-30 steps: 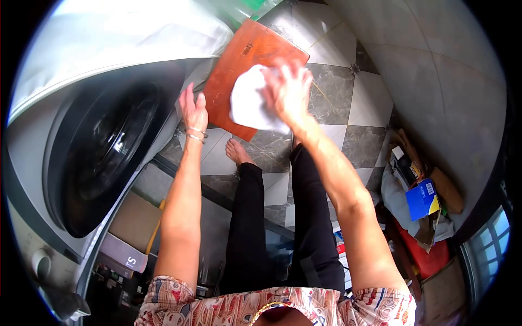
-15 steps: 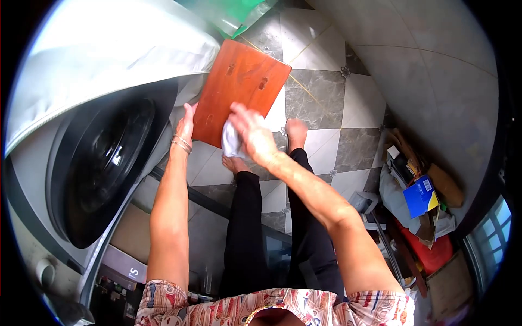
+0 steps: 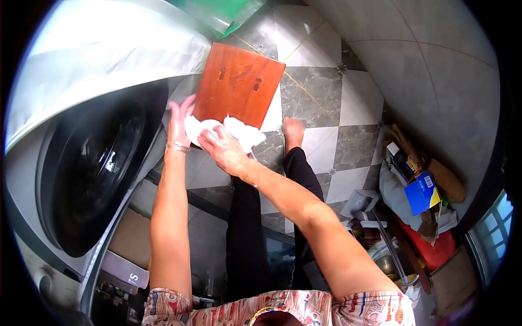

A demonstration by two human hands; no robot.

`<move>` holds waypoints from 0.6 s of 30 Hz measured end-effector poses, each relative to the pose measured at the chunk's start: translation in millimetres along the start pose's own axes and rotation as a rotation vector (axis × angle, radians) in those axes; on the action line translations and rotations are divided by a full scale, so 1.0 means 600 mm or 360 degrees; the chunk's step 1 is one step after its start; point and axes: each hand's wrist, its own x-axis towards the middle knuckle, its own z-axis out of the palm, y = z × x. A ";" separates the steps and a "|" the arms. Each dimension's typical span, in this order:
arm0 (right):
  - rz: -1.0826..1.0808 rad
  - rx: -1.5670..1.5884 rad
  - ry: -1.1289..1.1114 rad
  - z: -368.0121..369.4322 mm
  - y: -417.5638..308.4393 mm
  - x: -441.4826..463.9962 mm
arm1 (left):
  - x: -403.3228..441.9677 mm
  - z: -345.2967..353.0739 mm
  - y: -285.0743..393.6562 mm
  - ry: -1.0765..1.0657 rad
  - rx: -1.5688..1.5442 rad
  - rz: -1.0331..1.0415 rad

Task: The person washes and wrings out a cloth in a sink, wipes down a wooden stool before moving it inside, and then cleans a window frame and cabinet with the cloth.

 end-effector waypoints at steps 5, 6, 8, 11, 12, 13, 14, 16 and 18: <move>-0.0135 0.0068 -0.0464 -0.085 0.041 -0.093 | 0.018 0.054 -0.016 0.0018 0.0964 0.0030; -0.0167 0.0108 -0.0522 -0.093 0.059 -0.109 | 0.018 0.050 -0.026 0.0013 0.0888 0.0024; -0.0062 0.0156 -0.0691 -0.111 0.097 -0.136 | -0.001 0.049 -0.034 -0.0010 0.0726 -0.0163; 0.0450 -0.0327 -0.0701 -0.176 0.116 -0.163 | -0.039 0.069 -0.069 0.0007 0.0630 -0.0212; 0.0492 -0.0242 -0.0858 -0.203 0.123 -0.169 | -0.051 0.081 -0.084 0.0010 0.0609 -0.0219; 0.0528 -0.0152 -0.1019 -0.237 0.134 -0.177 | -0.065 0.093 -0.098 0.0020 0.0619 -0.0212; 0.0632 0.0023 -0.0953 -0.259 0.157 -0.191 | -0.091 0.116 -0.097 0.0069 0.0687 -0.0170; 0.0966 0.0300 -0.1001 -0.327 0.171 -0.194 | -0.127 0.142 -0.097 0.0125 0.0822 -0.0053; 0.1165 0.0477 -0.1037 -0.400 0.173 -0.165 | -0.138 0.154 -0.120 0.0438 0.0971 0.0085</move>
